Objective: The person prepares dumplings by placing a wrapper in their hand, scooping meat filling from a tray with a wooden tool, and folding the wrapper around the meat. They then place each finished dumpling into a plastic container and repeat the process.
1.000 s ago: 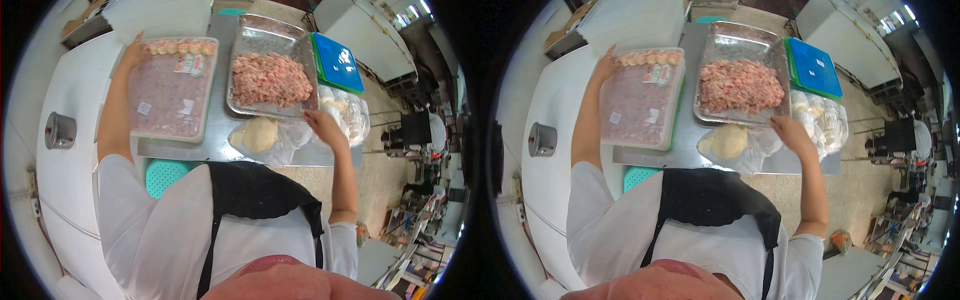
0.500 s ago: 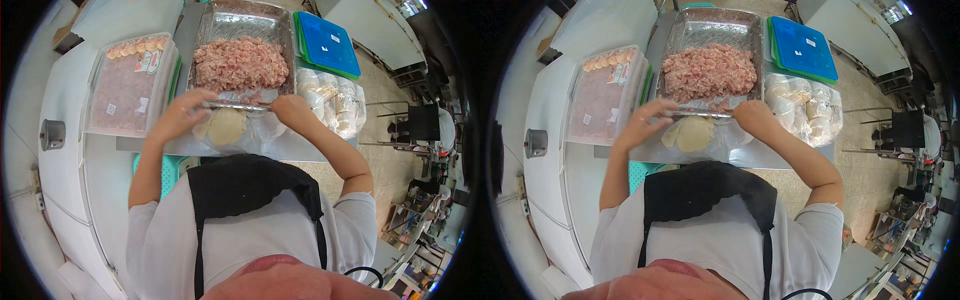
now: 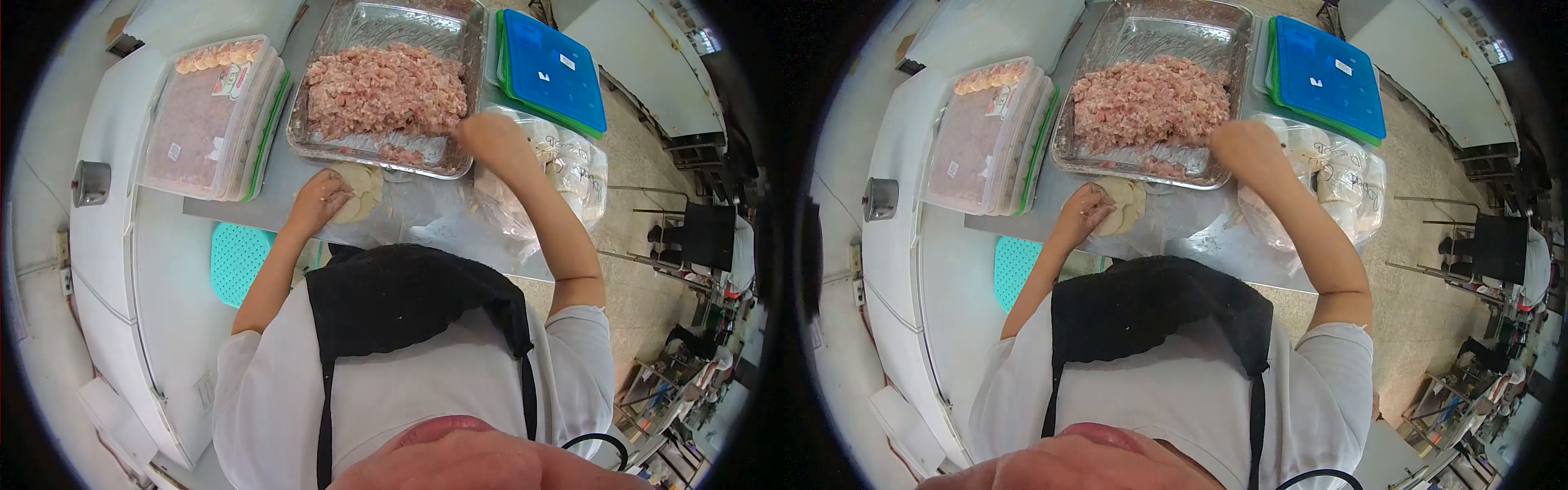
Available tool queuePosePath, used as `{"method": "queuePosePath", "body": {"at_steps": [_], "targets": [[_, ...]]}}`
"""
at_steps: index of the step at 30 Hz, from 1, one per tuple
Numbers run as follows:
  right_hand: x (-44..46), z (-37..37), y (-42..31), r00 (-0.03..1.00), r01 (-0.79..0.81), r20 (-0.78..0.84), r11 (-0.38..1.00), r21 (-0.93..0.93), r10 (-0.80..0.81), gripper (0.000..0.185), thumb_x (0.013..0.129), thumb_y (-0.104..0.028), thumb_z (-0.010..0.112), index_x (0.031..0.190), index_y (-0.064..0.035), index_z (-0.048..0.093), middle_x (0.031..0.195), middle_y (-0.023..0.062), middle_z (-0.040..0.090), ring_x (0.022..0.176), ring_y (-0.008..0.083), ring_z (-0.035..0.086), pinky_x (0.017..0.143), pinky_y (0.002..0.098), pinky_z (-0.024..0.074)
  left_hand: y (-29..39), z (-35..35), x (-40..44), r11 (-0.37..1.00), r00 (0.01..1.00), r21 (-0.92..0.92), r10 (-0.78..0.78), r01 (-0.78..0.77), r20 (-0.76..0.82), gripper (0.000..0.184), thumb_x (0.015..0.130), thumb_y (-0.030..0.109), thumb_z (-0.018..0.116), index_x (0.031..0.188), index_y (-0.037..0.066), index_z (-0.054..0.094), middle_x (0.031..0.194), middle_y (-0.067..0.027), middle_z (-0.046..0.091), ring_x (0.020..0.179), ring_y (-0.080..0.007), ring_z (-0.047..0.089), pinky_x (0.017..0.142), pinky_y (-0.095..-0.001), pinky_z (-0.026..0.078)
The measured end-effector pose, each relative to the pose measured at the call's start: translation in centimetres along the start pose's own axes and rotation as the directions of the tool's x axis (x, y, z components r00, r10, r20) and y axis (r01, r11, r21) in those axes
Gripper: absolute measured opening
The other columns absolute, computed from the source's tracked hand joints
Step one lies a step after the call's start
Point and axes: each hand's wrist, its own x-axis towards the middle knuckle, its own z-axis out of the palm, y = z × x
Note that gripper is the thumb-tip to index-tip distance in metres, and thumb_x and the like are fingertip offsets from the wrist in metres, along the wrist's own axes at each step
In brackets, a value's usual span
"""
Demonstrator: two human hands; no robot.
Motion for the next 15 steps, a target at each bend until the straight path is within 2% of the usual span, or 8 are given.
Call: {"method": "queuePosePath", "body": {"at_steps": [1,5,7,8,10,13,14,15], "targets": [[0.5,0.6,0.9,0.991,0.001,-0.134,1.000,-0.026,-0.005,0.014,0.074,-0.010,0.056,0.071,-0.0031,0.068,0.071,0.0163,0.066,0.069,0.0320,0.067,0.057,0.0407,0.0534,0.5,-0.2,-0.1,0.999,1.000,-0.015,-0.030,0.030,0.003,0.017,0.077,0.010,0.070,0.091,0.003,0.064,0.086,-0.0109,0.056,0.084,-0.0291,0.057,0.074,-0.0347,0.047],[-0.8,3.6,-3.3,0.990,0.141,-0.026,0.985,0.098,-0.139,0.014,0.074,-0.009,0.056,0.069,-0.0042,0.068,0.071,0.0167,0.066,0.068,0.0311,0.067,0.057,0.0424,0.0528,0.5,-0.1,0.0,1.000,0.998,-0.013,0.026,-0.027,-0.065,0.015,0.081,0.012,0.068,0.092,0.003,0.064,0.085,-0.0080,0.058,0.080,-0.0250,0.058,0.072,-0.0322,0.047],[-1.0,0.1,-3.4,0.996,0.088,0.023,0.995,0.035,-0.089,0.014,0.074,-0.010,0.057,0.068,-0.0049,0.068,0.070,0.0164,0.066,0.068,0.0309,0.067,0.058,0.0428,0.0528,-0.2,-0.6,-0.5,0.857,0.959,-0.455,-0.283,0.243,-0.021,0.017,0.082,0.012,0.066,0.097,0.004,0.063,0.092,-0.0044,0.061,0.085,-0.0188,0.059,0.073,-0.0293,0.047],[-1.0,-1.2,-2.3,0.997,0.035,0.073,0.999,0.008,-0.036,0.014,0.074,-0.011,0.057,0.068,-0.0049,0.068,0.070,0.0165,0.066,0.068,0.0308,0.067,0.059,0.0426,0.0529,-0.6,-0.8,-0.7,0.853,0.957,-0.458,-0.288,0.249,-0.018,0.017,0.082,0.012,0.066,0.097,0.004,0.063,0.092,-0.0044,0.061,0.085,-0.0188,0.059,0.073,-0.0293,0.047],[-1.5,-1.1,-0.4,0.997,-0.039,0.063,0.998,-0.046,0.042,0.015,0.075,-0.012,0.057,0.068,-0.0051,0.068,0.069,0.0163,0.066,0.068,0.0305,0.067,0.060,0.0419,0.0529,-0.5,-1.9,-0.2,0.196,0.923,-0.973,-0.384,0.123,0.039,0.022,0.086,0.016,0.063,0.106,0.005,0.059,0.099,-0.0024,0.062,0.090,-0.0139,0.059,0.077,-0.0282,0.048],[-1.7,0.4,-3.3,0.989,-0.025,0.147,1.000,-0.011,0.026,0.015,0.076,-0.012,0.056,0.069,-0.0056,0.068,0.068,0.0154,0.066,0.068,0.0297,0.067,0.060,0.0418,0.0527,3.5,-3.9,0.5,-0.119,0.843,-0.992,-0.530,0.036,0.094,0.028,0.090,0.023,0.059,0.111,0.005,0.056,0.103,-0.0038,0.062,0.093,-0.0133,0.059,0.080,-0.0287,0.048],[-1.6,0.8,-4.7,0.997,-0.047,0.064,0.998,0.044,0.044,0.016,0.076,-0.012,0.055,0.069,-0.0058,0.068,0.068,0.0149,0.066,0.069,0.0299,0.067,0.061,0.0415,0.0532,2.5,-3.8,0.2,-0.124,0.842,-0.992,-0.531,0.033,0.095,0.028,0.090,0.023,0.059,0.111,0.005,0.056,0.103,-0.0038,0.062,0.093,-0.0133,0.059,0.080,-0.0287,0.048],[-1.1,1.0,-5.9,0.997,-0.048,0.070,0.998,0.042,0.045,0.016,0.076,-0.012,0.055,0.069,-0.0058,0.068,0.068,0.0149,0.066,0.069,0.0299,0.067,0.061,0.0415,0.0532,0.9,-3.5,-0.1,0.150,0.859,-0.982,-0.511,0.114,0.022,0.028,0.093,0.024,0.055,0.114,0.005,0.055,0.106,-0.0052,0.062,0.096,-0.0146,0.059,0.083,-0.0300,0.048]]}}
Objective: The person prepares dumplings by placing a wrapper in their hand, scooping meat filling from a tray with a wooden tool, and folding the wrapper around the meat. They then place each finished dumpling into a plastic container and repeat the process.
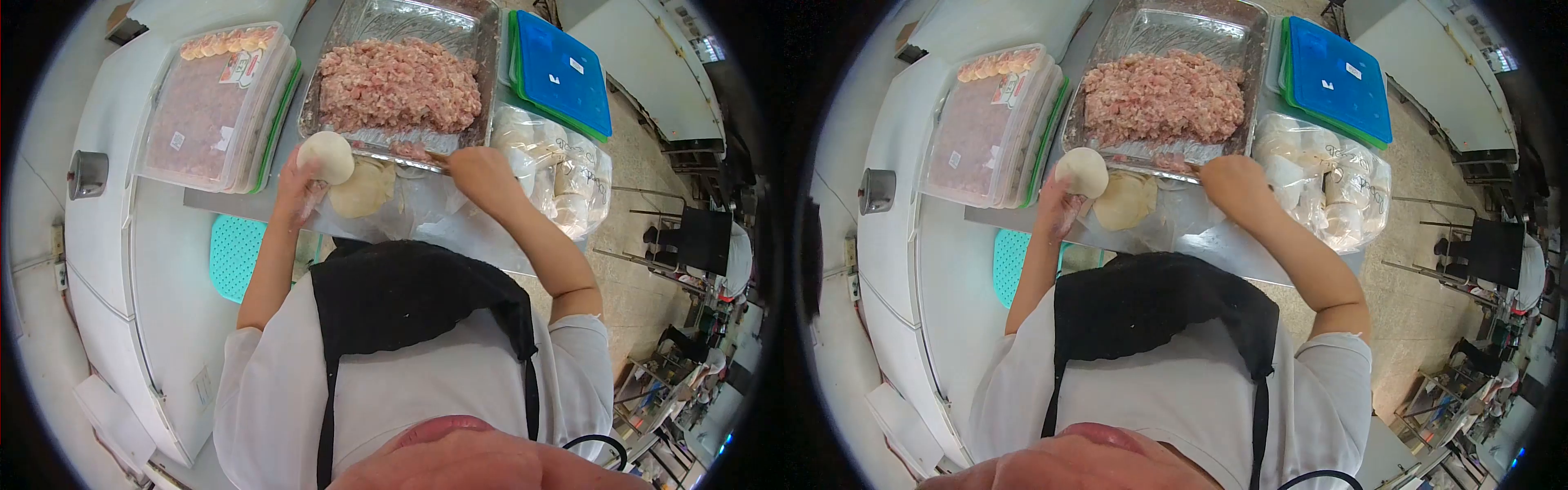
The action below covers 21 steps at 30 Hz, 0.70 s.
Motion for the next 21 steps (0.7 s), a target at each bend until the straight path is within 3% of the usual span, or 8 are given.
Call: {"method": "queuePosePath", "body": {"at_steps": [1,2,4,8,13,14,18,21], "targets": [[0.7,0.2,-1.1,1.000,-0.028,-0.003,0.999,0.034,0.028,0.016,0.076,-0.011,0.055,0.069,-0.0054,0.068,0.068,0.0152,0.065,0.068,0.0302,0.067,0.060,0.0415,0.0532,0.0,-0.7,0.3,0.958,0.997,0.274,0.072,-0.080,0.037,0.029,0.095,0.024,0.051,0.117,0.005,0.054,0.109,-0.0065,0.062,0.099,-0.0159,0.059,0.086,-0.0313,0.048],[1.4,0.4,-2.2,0.998,-0.057,-0.007,0.996,0.068,0.058,0.016,0.076,-0.011,0.054,0.069,-0.0050,0.068,0.067,0.0154,0.065,0.067,0.0304,0.067,0.059,0.0415,0.0533,0.1,-1.2,0.4,0.959,0.997,0.272,0.071,-0.080,0.042,0.029,0.095,0.024,0.051,0.117,0.005,0.054,0.109,-0.0065,0.062,0.099,-0.0159,0.059,0.086,-0.0313,0.048],[3.4,1.8,-3.7,0.998,-0.005,-0.059,0.998,0.062,0.009,0.017,0.076,-0.011,0.054,0.067,-0.0040,0.067,0.067,0.0160,0.065,0.063,0.0311,0.066,0.055,0.0416,0.0529,1.0,-1.8,0.3,0.653,0.988,0.747,0.153,-0.127,0.034,0.028,0.096,0.025,0.050,0.112,0.005,0.060,0.105,-0.0066,0.063,0.097,-0.0136,0.058,0.085,-0.0287,0.046],[7.0,2.3,-6.7,0.986,0.078,-0.155,0.992,0.097,-0.062,0.021,0.080,-0.015,0.055,0.067,-0.0030,0.066,0.068,0.0175,0.065,0.067,0.0314,0.067,0.058,0.0422,0.0530,3.0,-2.2,-0.6,0.572,0.961,0.772,0.160,-0.277,0.226,0.027,0.096,0.025,0.050,0.106,0.004,0.064,0.099,-0.0056,0.064,0.092,-0.0112,0.058,0.083,-0.0264,0.045],[8.7,2.3,-5.8,0.999,-0.036,0.016,0.953,0.301,0.033,0.032,0.089,-0.027,0.054,0.075,-0.0014,0.068,0.070,0.0176,0.065,0.072,0.0322,0.066,0.064,0.0417,0.0511,3.7,-4.7,0.0,0.781,0.989,0.618,-0.004,-0.087,0.145,0.031,0.097,0.024,0.047,0.111,0.002,0.064,0.103,-0.0101,0.065,0.095,-0.0161,0.060,0.086,-0.0295,0.047],[8.1,2.1,-5.4,0.997,-0.039,-0.031,0.838,0.544,0.066,0.033,0.090,-0.030,0.054,0.080,-0.0024,0.069,0.070,0.0170,0.065,0.070,0.0312,0.065,0.064,0.0405,0.0501,3.9,-4.7,0.5,0.781,0.988,0.617,-0.006,-0.092,0.155,0.031,0.097,0.024,0.047,0.111,0.002,0.064,0.103,-0.0101,0.065,0.095,-0.0161,0.060,0.086,-0.0295,0.047],[7.1,-0.5,-6.1,0.941,-0.139,-0.017,0.433,0.891,0.338,0.030,0.091,-0.032,0.056,0.099,-0.0063,0.071,0.074,0.0155,0.065,0.066,0.0283,0.062,0.065,0.0365,0.0479,5.2,-1.1,3.7,0.998,0.996,0.069,-0.008,0.002,0.085,0.043,0.098,0.030,0.045,0.124,-0.004,0.051,0.117,-0.0147,0.059,0.107,-0.0237,0.058,0.097,-0.0355,0.043],[8.1,0.2,-6.3,0.909,-0.131,0.009,0.264,0.956,0.417,0.031,0.092,-0.030,0.056,0.109,-0.0075,0.067,0.079,0.0145,0.066,0.068,0.0259,0.062,0.066,0.0362,0.0477,7.3,4.4,5.4,0.941,0.985,-0.318,-0.064,0.113,0.160,0.056,0.098,0.040,0.041,0.130,-0.005,0.043,0.127,-0.0173,0.053,0.117,-0.0281,0.052,0.104,-0.0409,0.038]]}}
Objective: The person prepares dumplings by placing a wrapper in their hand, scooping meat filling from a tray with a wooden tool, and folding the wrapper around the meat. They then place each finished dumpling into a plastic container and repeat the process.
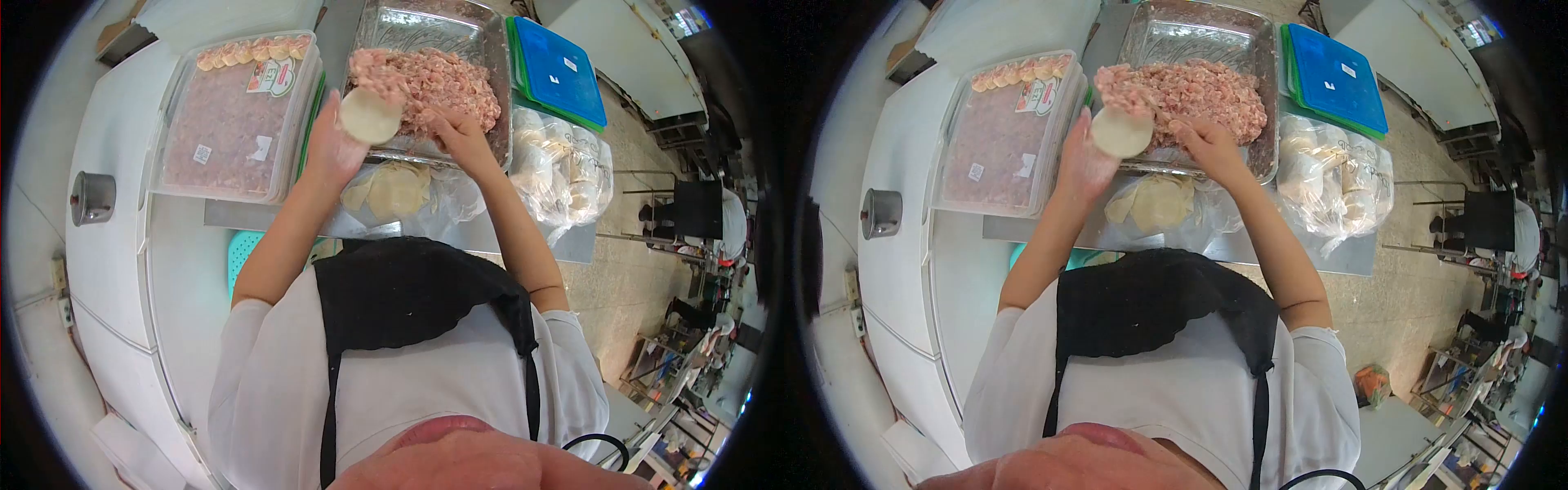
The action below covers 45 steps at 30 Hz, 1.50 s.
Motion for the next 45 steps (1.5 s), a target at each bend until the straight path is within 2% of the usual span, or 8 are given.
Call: {"method": "queuePosePath", "body": {"at_steps": [2,4,7,18,20,27,32,45], "targets": [[-0.2,1.1,0.6,0.970,0.224,-0.067,0.965,-0.139,-0.235,0.030,0.093,-0.029,0.055,0.110,-0.0062,0.065,0.078,0.0133,0.065,0.069,0.0248,0.062,0.064,0.0367,0.0473,-0.1,0.2,2.6,0.986,0.999,-0.160,-0.033,0.038,0.030,0.063,0.097,0.046,0.038,0.133,-0.006,0.040,0.131,-0.0181,0.049,0.122,-0.0298,0.048,0.106,-0.0437,0.035],[-1.0,0.3,-0.1,0.885,0.412,-0.099,0.864,-0.291,-0.455,0.029,0.094,-0.027,0.055,0.111,-0.0049,0.063,0.078,0.0121,0.063,0.071,0.0238,0.062,0.063,0.0372,0.0468,-0.7,-1.7,5.4,0.788,0.667,-0.442,0.054,0.428,0.743,0.074,0.094,0.058,0.033,0.133,-0.005,0.040,0.134,-0.0187,0.047,0.128,-0.0311,0.041,0.109,-0.0491,0.030],[-2.8,-3.4,-3.7,0.955,0.287,0.154,0.650,-0.703,-0.255,0.026,0.092,-0.024,0.055,0.109,-0.0067,0.063,0.083,0.0156,0.064,0.078,0.0327,0.063,0.066,0.0408,0.0489,-1.0,1.8,3.3,0.983,0.998,-0.180,-0.042,0.032,-0.051,0.080,0.090,0.065,0.033,0.130,-0.004,0.041,0.131,-0.0176,0.048,0.125,-0.0329,0.044,0.108,-0.0514,0.029],[-5.3,-5.8,-8.4,0.909,0.305,0.092,0.499,-0.811,-0.407,0.027,0.091,-0.022,0.055,0.114,-0.0085,0.059,0.091,0.0160,0.061,0.081,0.0354,0.062,0.066,0.0430,0.0505,-1.8,3.7,5.7,0.991,0.994,-0.136,-0.018,0.004,-0.108,0.070,0.089,0.061,0.045,0.121,-0.002,0.046,0.115,-0.0161,0.054,0.109,-0.0350,0.052,0.100,-0.0510,0.039],[-4.4,-5.4,-6.2,0.899,0.342,0.109,0.525,-0.779,-0.423,0.026,0.092,-0.021,0.054,0.113,-0.0074,0.060,0.090,0.0166,0.062,0.081,0.0357,0.062,0.066,0.0428,0.0502,-2.6,-1.0,9.9,0.763,0.611,-0.391,-0.006,0.514,0.791,0.064,0.088,0.056,0.051,0.118,0.000,0.048,0.109,-0.0131,0.057,0.103,-0.0337,0.056,0.097,-0.0494,0.042],[-3.5,-11.3,-5.0,0.969,0.247,0.041,0.928,-0.278,-0.245,0.030,0.095,-0.028,0.052,0.099,0.0003,0.062,0.081,0.0196,0.062,0.074,0.0365,0.060,0.069,0.0418,0.0461,-1.5,6.2,3.6,0.985,0.961,0.112,0.098,-0.131,0.257,0.051,0.087,0.031,0.062,0.122,-0.002,0.048,0.107,-0.0133,0.057,0.111,-0.0300,0.053,0.097,-0.0435,0.044],[-3.8,-12.7,-5.1,0.961,0.092,0.274,0.970,-0.223,-0.028,0.034,0.095,-0.030,0.053,0.106,0.0007,0.062,0.079,0.0180,0.062,0.074,0.0264,0.061,0.068,0.0365,0.0455,-0.8,8.0,2.7,-0.041,0.753,0.770,0.182,-0.637,0.633,0.061,0.073,0.013,0.074,0.129,0.009,0.049,0.112,-0.0098,0.061,0.103,-0.0210,0.059,0.095,-0.0336,0.045],[3.3,-13.7,3.4,0.837,0.457,0.445,0.855,-0.245,-0.319,0.035,0.091,-0.029,0.059,0.121,-0.0112,0.061,0.114,0.0167,0.063,0.097,0.0273,0.065,0.084,0.0340,0.0489,-1.9,5.4,5.1,-0.227,0.809,0.777,-0.195,-0.588,0.555,0.030,0.070,0.018,0.074,0.092,0.003,0.060,0.078,-0.0090,0.060,0.077,-0.0176,0.057,0.072,-0.0317,0.046]]}}
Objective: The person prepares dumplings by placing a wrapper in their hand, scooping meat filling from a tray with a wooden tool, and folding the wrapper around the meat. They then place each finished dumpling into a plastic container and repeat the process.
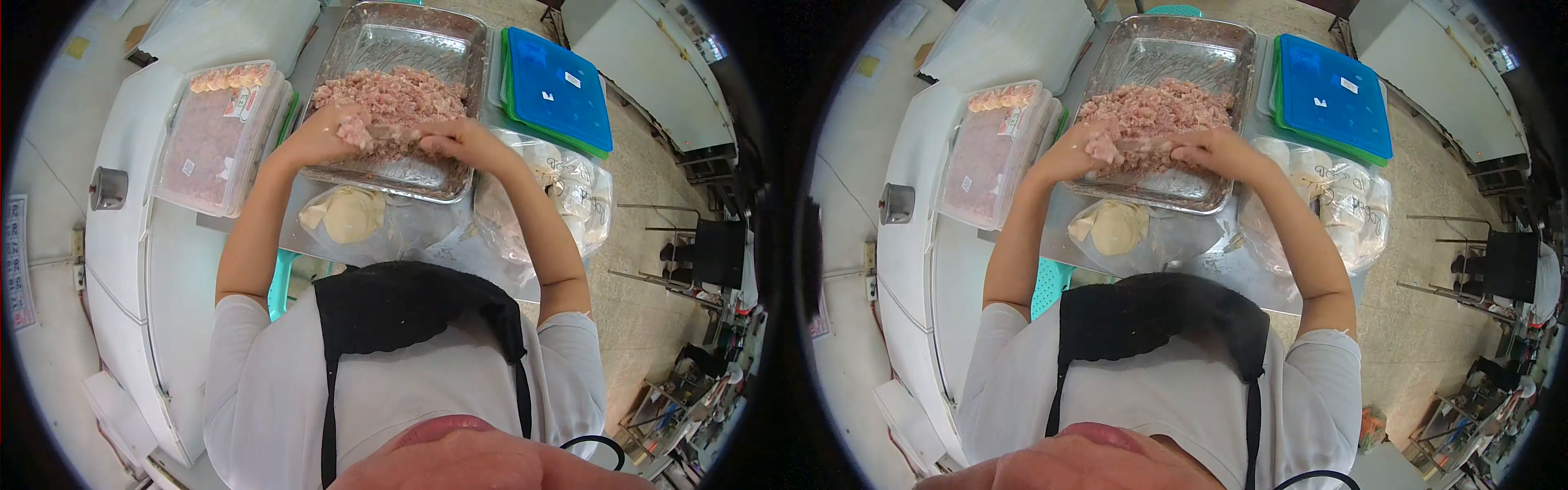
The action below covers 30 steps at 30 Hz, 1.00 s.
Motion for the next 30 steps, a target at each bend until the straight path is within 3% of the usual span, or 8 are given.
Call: {"method": "queuePosePath", "body": {"at_steps": [6,8,9,13,18,22,24,30], "targets": [[-0.5,1.5,-4.2,0.960,-0.047,-0.263,0.871,-0.489,-0.096,0.033,0.090,-0.025,0.057,0.122,-0.0175,0.056,0.096,0.0149,0.065,0.080,0.0337,0.063,0.069,0.0447,0.0499,-2.2,0.7,0.8,0.791,0.799,-0.129,-0.602,0.598,0.016,0.037,0.073,0.028,0.074,0.099,0.004,0.063,0.085,-0.0077,0.066,0.078,-0.0178,0.061,0.073,-0.0329,0.046],[0.2,3.0,-0.8,0.947,0.000,-0.293,0.914,-0.407,-0.131,0.033,0.090,-0.027,0.057,0.122,-0.0185,0.057,0.089,0.0149,0.065,0.078,0.0339,0.063,0.067,0.0457,0.0488,-2.0,1.1,0.7,0.933,0.943,-0.225,-0.312,0.281,-0.118,0.046,0.074,0.033,0.074,0.108,0.005,0.061,0.094,-0.0061,0.067,0.083,-0.0176,0.062,0.076,-0.0299,0.047],[0.0,1.4,-0.9,0.971,-0.215,-0.206,0.825,-0.522,0.123,0.031,0.090,-0.026,0.056,0.120,-0.0182,0.058,0.090,0.0162,0.066,0.084,0.0340,0.063,0.070,0.0450,0.0493,-1.9,1.0,0.4,0.933,0.943,-0.228,-0.310,0.278,-0.121,0.046,0.074,0.033,0.074,0.108,0.005,0.061,0.094,-0.0061,0.067,0.083,-0.0176,0.062,0.076,-0.0299,0.047],[-2.3,-1.2,-1.2,0.953,-0.304,-0.171,0.769,-0.562,0.251,0.030,0.090,-0.025,0.057,0.117,-0.0136,0.062,0.092,0.0195,0.066,0.088,0.0339,0.063,0.076,0.0404,0.0500,1.9,-1.7,-1.6,0.850,0.901,-0.370,-0.429,0.376,-0.068,0.056,0.075,0.028,0.075,0.122,0.007,0.054,0.103,-0.0074,0.066,0.093,-0.0192,0.062,0.085,-0.0297,0.047],[-3.7,-1.3,-6.1,0.965,-0.005,-0.258,0.989,0.147,0.044,0.032,0.089,-0.029,0.060,0.116,-0.0100,0.064,0.092,0.0194,0.067,0.081,0.0310,0.065,0.073,0.0368,0.0495,4.9,-3.1,-2.8,0.947,0.950,-0.316,-0.150,0.058,-0.275,0.051,0.074,0.024,0.076,0.118,0.006,0.057,0.100,-0.0073,0.066,0.091,-0.0190,0.061,0.082,-0.0311,0.047],[-1.9,1.9,-9.8,0.958,0.065,-0.280,0.998,-0.020,-0.068,0.033,0.090,-0.030,0.060,0.116,-0.0097,0.064,0.090,0.0180,0.067,0.079,0.0273,0.065,0.073,0.0352,0.0491,3.8,-4.0,-3.1,0.990,0.996,-0.143,-0.010,-0.003,-0.090,0.040,0.073,0.024,0.077,0.105,0.004,0.064,0.094,-0.0098,0.066,0.088,-0.0198,0.061,0.080,-0.0322,0.046],[-1.2,-0.2,-11.9,0.981,-0.187,-0.063,0.980,-0.073,0.182,0.031,0.090,-0.023,0.061,0.111,0.0006,0.063,0.100,0.0162,0.067,0.094,0.0210,0.065,0.081,0.0290,0.0481,3.3,-4.5,-3.6,0.981,1.000,-0.192,-0.018,0.016,-0.012,0.037,0.073,0.024,0.077,0.101,0.004,0.066,0.093,-0.0111,0.066,0.088,-0.0203,0.061,0.080,-0.0328,0.046],[0.0,2.4,-16.5,0.953,-0.012,-0.271,0.877,-0.481,-0.136,0.029,0.089,-0.022,0.060,0.110,-0.0028,0.064,0.098,0.0152,0.066,0.086,0.0308,0.064,0.075,0.0345,0.0494,2.1,-8.5,-6.3,0.986,0.995,-0.163,-0.037,0.021,-0.093,0.044,0.073,0.022,0.077,0.109,0.001,0.061,0.101,-0.0088,0.065,0.095,-0.0191,0.059,0.086,-0.0321,0.045]]}}
